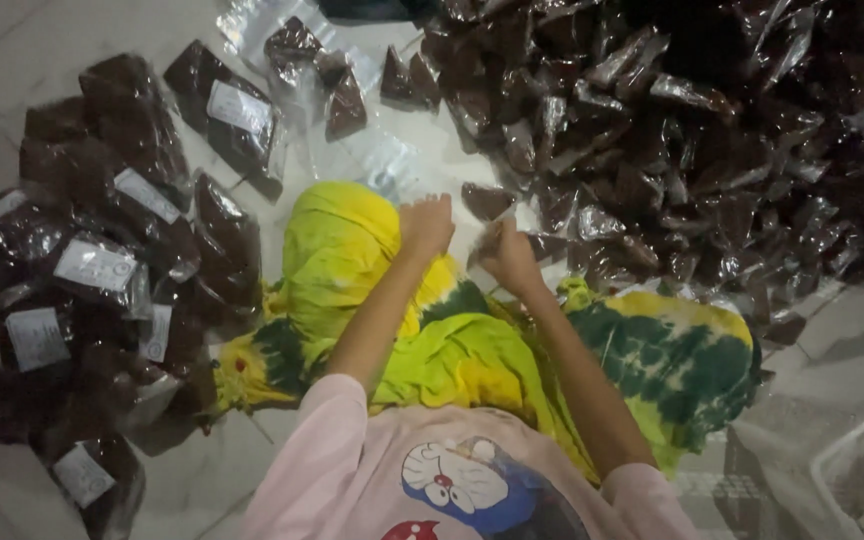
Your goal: The person sits on the floor and places dark solid food items into clear plastic bags, sometimes removing small items or applying labels.
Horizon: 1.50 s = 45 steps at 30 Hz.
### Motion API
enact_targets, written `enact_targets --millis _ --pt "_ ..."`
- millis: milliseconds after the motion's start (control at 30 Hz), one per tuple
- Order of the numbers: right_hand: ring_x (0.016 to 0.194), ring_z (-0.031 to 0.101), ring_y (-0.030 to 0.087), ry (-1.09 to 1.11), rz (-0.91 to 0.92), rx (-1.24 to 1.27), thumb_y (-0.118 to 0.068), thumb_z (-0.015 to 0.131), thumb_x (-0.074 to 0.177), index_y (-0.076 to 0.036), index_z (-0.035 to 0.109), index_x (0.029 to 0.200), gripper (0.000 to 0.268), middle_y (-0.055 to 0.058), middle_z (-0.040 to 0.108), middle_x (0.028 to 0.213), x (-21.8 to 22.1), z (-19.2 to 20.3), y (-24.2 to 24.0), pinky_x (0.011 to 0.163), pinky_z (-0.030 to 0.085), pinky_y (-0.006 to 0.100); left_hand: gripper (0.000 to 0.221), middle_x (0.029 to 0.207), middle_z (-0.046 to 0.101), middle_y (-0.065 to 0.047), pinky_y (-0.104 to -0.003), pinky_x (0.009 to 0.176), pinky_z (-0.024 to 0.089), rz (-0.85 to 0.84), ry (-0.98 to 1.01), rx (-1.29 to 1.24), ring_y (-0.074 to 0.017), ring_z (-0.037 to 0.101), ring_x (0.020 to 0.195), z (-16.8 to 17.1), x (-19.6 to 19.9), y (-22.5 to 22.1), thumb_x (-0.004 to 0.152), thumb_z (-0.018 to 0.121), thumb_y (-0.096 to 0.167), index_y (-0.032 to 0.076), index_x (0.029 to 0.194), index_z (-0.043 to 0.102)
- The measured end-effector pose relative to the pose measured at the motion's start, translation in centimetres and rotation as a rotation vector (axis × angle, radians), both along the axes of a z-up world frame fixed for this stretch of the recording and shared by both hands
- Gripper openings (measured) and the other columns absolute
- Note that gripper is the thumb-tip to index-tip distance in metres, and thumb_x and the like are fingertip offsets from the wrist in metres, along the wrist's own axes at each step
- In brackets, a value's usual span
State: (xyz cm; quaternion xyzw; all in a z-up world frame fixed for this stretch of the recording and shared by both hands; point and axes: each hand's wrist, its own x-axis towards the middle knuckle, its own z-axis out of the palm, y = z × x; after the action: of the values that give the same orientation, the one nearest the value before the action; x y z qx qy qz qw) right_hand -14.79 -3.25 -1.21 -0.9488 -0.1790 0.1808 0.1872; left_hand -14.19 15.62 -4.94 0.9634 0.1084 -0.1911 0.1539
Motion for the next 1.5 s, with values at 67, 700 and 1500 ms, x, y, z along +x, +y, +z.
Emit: enact_targets --millis 67,700,1500 --pt "0.110 0.063 0.045 -0.076 0.044 0.133 -0.022 0.080 0.084 -0.007 0.060 0.113 0.039 0.020 0.068 0.109 3.3 0.6 1.7 0.095 0.051 0.054 0.032 0.110 0.073 -0.010 -0.051 0.093 0.048 -0.020 -0.070 0.000 -0.0350 0.070 0.107 2.5 -0.9 -0.3 0.089 0.069 0.021 0.011 0.120 0.067" --pt "0.108 0.064 0.040 -0.247 0.299 0.083 -0.019 0.080 0.080 0.000 0.059 0.117 0.047 0.024 0.065 0.116 2.8 2.5 0.2 0.094 0.047 0.049 0.065 0.127 0.066 -0.020 -0.057 0.107 0.039 0.173 0.064 -0.031 -0.0394 0.061 0.123 5.9 1.2 0.1 0.088 0.078 0.041 0.000 0.134 0.056" --pt "0.126 0.051 0.041 -0.068 0.232 -0.082 -0.054 0.076 0.082 -0.011 0.061 0.127 0.063 0.017 0.055 0.134 -1.0 2.3 -1.1 0.100 0.050 0.055 0.056 0.129 0.058 -0.014 -0.058 0.098 0.051 0.203 0.062 -0.010 -0.0368 0.062 0.121 1.6 1.9 1.4 0.088 0.078 0.041 0.009 0.129 0.059"
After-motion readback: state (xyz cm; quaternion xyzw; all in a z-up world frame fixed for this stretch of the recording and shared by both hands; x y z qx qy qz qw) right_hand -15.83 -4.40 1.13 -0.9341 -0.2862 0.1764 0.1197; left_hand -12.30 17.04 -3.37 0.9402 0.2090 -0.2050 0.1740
